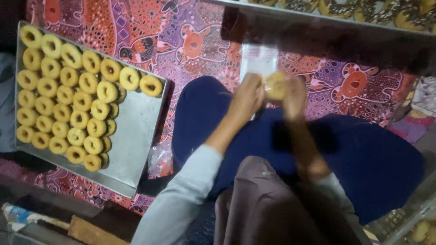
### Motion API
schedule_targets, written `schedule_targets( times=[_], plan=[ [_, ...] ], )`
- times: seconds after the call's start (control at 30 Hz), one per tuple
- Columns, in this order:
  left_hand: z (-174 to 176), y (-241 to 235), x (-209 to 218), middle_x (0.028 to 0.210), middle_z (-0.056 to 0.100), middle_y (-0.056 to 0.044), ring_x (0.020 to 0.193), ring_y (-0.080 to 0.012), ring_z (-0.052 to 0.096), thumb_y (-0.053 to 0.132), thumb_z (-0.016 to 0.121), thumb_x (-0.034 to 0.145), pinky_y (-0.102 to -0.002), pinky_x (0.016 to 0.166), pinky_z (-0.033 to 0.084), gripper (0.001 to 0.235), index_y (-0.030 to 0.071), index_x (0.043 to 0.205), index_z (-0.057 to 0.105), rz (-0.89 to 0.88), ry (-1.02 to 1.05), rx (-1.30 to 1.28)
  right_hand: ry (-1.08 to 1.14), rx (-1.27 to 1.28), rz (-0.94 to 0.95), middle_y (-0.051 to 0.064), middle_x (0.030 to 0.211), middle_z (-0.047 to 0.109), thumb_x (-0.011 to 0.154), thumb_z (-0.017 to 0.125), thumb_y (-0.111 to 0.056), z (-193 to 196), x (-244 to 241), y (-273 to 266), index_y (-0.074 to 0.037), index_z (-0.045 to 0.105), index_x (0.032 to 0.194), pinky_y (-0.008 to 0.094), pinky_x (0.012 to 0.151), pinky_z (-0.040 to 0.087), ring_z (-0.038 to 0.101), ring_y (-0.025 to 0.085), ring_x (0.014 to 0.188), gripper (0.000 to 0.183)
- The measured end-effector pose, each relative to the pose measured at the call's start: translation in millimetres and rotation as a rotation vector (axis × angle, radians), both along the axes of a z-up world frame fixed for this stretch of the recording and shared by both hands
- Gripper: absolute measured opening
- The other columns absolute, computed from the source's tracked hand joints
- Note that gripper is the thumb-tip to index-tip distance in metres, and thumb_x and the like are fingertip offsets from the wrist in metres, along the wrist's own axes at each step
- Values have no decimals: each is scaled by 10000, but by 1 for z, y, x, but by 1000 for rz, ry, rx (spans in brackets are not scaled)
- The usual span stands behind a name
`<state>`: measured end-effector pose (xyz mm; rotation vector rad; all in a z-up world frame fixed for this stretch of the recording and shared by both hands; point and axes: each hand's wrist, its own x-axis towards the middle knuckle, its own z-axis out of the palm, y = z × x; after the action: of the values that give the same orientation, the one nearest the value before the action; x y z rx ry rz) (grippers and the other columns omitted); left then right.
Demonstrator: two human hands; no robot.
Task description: The person sits on a patterned mat and repeatedly picks up donuts from a metal tray, places them into small plastic bags, and sets the filled bags into a nearby crate.
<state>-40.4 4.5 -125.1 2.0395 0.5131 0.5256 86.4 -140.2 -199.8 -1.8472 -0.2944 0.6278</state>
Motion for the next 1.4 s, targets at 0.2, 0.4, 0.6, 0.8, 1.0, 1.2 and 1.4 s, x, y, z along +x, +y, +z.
schedule_targets(
  times=[0.2,0.4,0.6,0.8,1.0,1.2,1.4],
  plan=[
    [-96,33,82,1124,587,-212,874,-422,667,4,679,728,-514,695,543,380,24,1084,548,-12,434,320,-636,-427,-96,240,1269,644,1123,570,-276,4,46,-40,-1,612,1314,453,1000,511,623,364,1149,338],
    [-52,22,65,1141,639,-138,880,-381,701,83,730,851,-490,756,566,263,94,1093,624,-106,457,245,-390,-201,90,255,1366,586,1030,680,-262,67,40,19,17,515,1420,421,1024,513,612,328,1228,507],
    [50,35,58,1259,604,-240,1065,-361,670,62,716,760,-393,827,595,539,-20,1277,585,223,-95,17,-40,-97,255,140,1079,768,967,671,-161,139,41,70,-39,739,1181,398,919,578,751,255,998,255],
    [82,41,60,1021,781,-146,891,-222,782,65,638,943,-336,808,609,244,43,1180,687,410,-15,-289,-833,-24,208,154,1167,749,940,687,-17,212,3,57,-41,716,1137,484,1199,417,717,321,1143,201],
    [116,3,32,1200,741,-166,1125,-293,740,0,673,926,-356,1004,583,182,57,1086,736,73,-320,-247,-932,-115,341,196,1327,678,914,634,-40,207,3,53,56,660,1304,594,1182,320,664,299,1241,403],
    [107,57,55,1298,628,-74,1140,-289,632,-4,612,836,-489,1029,495,606,182,1400,492,457,-769,-1313,-867,112,646,158,1349,686,920,723,-168,208,19,89,-64,734,1245,437,1114,457,649,325,1266,342],
    [83,127,47,1080,649,-104,1030,-276,610,68,638,1032,-586,1108,497,98,86,1127,625,443,-1064,-1456,-585,-228,396,224,1145,695,896,836,-296,205,106,180,-41,692,1189,479,949,503,640,384,1069,415]
  ],
)
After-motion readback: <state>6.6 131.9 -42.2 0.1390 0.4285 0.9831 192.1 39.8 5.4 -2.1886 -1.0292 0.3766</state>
